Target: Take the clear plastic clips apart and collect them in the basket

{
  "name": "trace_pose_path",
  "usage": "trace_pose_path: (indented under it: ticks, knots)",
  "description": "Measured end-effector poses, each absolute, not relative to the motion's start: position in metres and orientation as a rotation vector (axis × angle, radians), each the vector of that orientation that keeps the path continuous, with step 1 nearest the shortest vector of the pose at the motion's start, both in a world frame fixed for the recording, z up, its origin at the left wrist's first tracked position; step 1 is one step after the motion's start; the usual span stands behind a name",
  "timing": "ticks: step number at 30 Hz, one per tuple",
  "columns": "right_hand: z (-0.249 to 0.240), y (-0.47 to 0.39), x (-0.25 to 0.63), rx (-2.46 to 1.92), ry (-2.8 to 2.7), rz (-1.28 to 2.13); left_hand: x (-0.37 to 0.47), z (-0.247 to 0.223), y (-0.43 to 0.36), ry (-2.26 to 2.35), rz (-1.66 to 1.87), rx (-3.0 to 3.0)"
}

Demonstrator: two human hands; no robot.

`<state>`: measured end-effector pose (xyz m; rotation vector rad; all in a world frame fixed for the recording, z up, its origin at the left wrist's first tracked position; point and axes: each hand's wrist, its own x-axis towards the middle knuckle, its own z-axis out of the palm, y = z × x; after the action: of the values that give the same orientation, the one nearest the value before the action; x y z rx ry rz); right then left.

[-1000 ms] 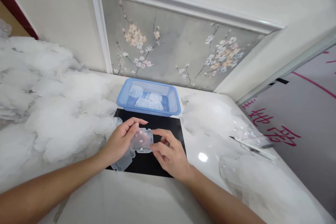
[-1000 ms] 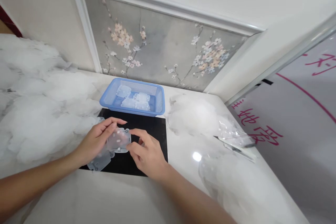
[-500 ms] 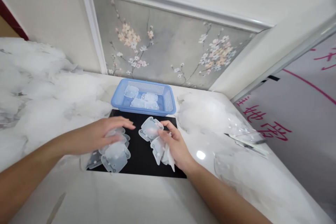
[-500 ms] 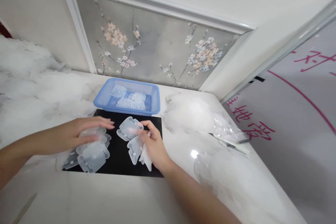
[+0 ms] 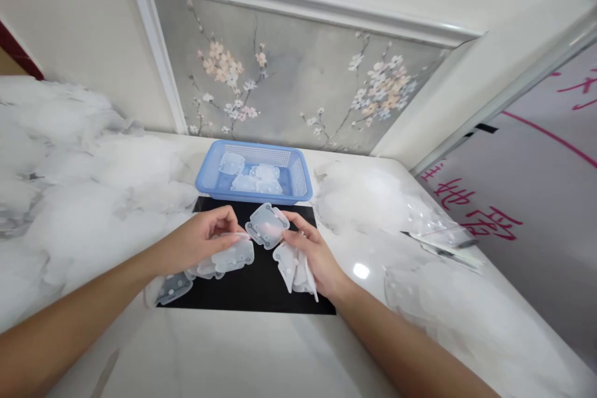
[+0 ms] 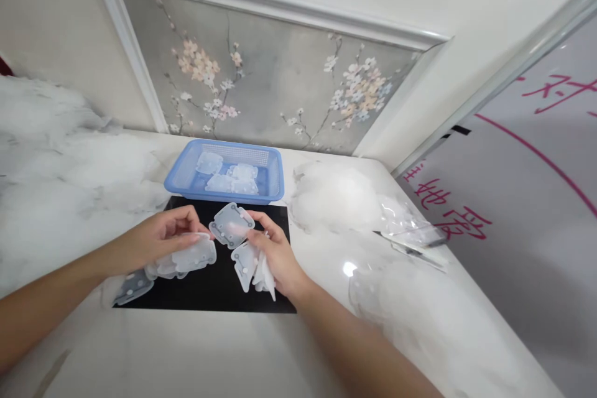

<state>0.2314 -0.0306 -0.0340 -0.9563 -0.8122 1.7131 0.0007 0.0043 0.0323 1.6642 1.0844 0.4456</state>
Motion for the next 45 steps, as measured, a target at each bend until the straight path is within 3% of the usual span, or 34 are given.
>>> trace_pose_path:
  ticks: [13, 25, 38, 45]
  knots:
    - [-0.038, -0.027, 0.239, -1.054, -0.925, 1.35, 0.01, 0.017, -0.003, 0.98, 0.63, 0.901]
    - [-0.027, -0.042, 0.221, -1.013, -1.015, 1.671, 0.02, 0.013, -0.013, 1.049, 0.56, 1.241]
    - [-0.019, -0.056, 0.211, -0.984, -1.392, 1.645, 0.023, 0.012, -0.016, 1.019, 0.389, 1.671]
    - [-0.017, -0.053, 0.213, -0.944, -1.365, 1.664, 0.023, 0.012, -0.018, 0.964, 0.467, 1.555]
